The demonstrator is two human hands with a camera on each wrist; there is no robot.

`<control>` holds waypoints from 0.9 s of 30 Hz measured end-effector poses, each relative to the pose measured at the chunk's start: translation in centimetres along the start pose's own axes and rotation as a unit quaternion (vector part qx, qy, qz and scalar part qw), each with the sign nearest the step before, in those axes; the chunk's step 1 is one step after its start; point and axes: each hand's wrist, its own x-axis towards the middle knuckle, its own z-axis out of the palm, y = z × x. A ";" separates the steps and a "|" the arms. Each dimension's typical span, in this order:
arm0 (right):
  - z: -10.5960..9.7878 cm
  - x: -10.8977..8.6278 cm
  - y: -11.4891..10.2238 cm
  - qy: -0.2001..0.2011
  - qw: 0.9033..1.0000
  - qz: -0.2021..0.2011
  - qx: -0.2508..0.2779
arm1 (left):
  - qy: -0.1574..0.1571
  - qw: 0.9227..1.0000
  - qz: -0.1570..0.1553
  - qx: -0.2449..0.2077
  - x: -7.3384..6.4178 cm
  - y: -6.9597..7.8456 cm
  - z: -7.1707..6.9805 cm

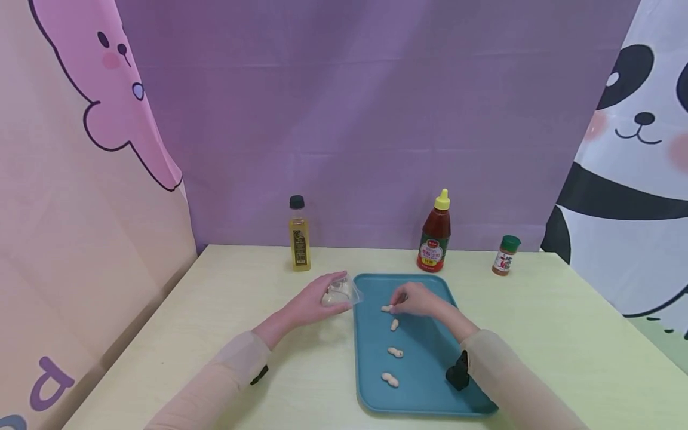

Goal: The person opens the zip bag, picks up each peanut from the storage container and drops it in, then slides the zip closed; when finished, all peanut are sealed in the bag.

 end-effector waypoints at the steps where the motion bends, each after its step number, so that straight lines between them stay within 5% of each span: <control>1: 0.0 -0.1 0.0 0.000 1.000 0.005 0.003 | 0.000 1.000 0.001 0.000 0.0 0.0 0.0; 27: -0.7 -0.5 0.5 -0.031 0.999 -0.009 0.003 | -0.002 1.000 -0.004 0.007 0.0 0.1 0.0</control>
